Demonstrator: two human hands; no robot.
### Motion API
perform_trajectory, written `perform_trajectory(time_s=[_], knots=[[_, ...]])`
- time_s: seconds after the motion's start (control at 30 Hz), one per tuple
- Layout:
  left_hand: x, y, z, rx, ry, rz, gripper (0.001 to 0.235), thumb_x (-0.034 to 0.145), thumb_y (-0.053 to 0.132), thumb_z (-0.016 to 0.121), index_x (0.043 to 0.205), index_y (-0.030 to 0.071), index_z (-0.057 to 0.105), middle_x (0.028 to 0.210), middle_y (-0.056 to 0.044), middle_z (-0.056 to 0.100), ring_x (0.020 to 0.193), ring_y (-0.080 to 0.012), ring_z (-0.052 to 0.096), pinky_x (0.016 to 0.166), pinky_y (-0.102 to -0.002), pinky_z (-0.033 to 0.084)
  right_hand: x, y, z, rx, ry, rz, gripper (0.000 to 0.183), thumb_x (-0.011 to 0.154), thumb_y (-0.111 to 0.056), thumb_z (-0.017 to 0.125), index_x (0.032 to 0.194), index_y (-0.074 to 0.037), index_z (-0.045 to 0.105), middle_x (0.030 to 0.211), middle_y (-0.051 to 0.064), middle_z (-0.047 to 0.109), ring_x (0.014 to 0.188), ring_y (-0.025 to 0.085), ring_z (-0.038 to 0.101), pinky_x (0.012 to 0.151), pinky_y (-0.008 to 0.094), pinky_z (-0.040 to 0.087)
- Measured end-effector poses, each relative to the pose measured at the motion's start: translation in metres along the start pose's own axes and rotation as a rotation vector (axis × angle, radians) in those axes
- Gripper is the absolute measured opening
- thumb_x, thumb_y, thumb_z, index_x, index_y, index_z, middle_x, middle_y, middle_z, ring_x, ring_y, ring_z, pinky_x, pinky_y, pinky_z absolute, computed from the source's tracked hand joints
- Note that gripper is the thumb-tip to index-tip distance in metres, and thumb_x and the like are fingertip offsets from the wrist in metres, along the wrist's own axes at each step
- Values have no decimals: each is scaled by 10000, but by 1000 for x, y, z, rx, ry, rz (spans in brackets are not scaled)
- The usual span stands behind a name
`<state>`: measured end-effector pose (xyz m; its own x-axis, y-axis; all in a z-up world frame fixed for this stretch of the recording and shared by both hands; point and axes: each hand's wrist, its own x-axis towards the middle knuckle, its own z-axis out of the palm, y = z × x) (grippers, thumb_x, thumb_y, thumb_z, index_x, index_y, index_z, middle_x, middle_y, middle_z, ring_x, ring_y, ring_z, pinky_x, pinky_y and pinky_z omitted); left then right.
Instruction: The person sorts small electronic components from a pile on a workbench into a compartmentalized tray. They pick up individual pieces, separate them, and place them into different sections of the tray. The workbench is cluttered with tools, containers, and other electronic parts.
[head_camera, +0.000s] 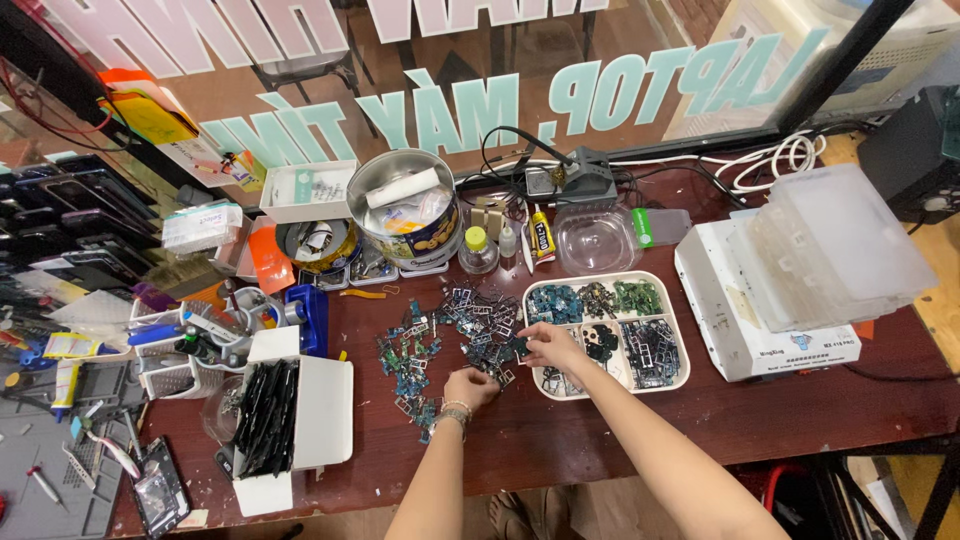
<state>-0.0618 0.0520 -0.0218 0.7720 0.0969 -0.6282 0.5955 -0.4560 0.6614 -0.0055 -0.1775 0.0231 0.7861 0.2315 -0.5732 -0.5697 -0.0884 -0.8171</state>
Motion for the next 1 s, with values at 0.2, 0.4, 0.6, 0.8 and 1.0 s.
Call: perform_trajectory(time_s=[0.2,0.4,0.6,0.8,1.0], knots=[[26,38,10,-838,-267,109,324,856,-66,676,1176,-115,673,1066,-182,743,930,-262,764,838,-318,666,8,9,-18,120,-13,-21,298,1036,-79,449,1226,-30,673,1134,114,698,905,185,709,838,315,621],[23,66,17,-833,-362,85,308,948,8,622,1243,-74,651,1094,-177,729,961,-258,746,844,-337,659,9,9,-34,186,-69,-47,291,1056,-114,447,1233,15,639,1146,120,711,1047,215,710,938,343,616],[37,65,28,-750,-178,63,325,951,5,599,1259,-60,677,1079,-147,761,925,-225,767,808,-300,661,-7,-4,-42,-77,111,-57,285,1016,-154,566,1265,-35,638,1144,86,711,1001,175,693,874,317,593],[45,79,50,-658,-270,209,340,859,-52,725,1184,-55,624,1008,-190,754,850,-223,758,749,-308,654,-17,-18,-34,-167,65,-82,260,968,-173,675,1192,-44,703,1061,73,725,932,141,687,826,305,586],[59,97,89,-687,-282,223,287,866,-19,754,1123,-94,651,974,-152,765,824,-207,766,746,-301,652,-13,-7,-85,-23,81,-113,238,949,-151,684,1131,-7,736,970,66,761,812,129,717,768,275,606]])
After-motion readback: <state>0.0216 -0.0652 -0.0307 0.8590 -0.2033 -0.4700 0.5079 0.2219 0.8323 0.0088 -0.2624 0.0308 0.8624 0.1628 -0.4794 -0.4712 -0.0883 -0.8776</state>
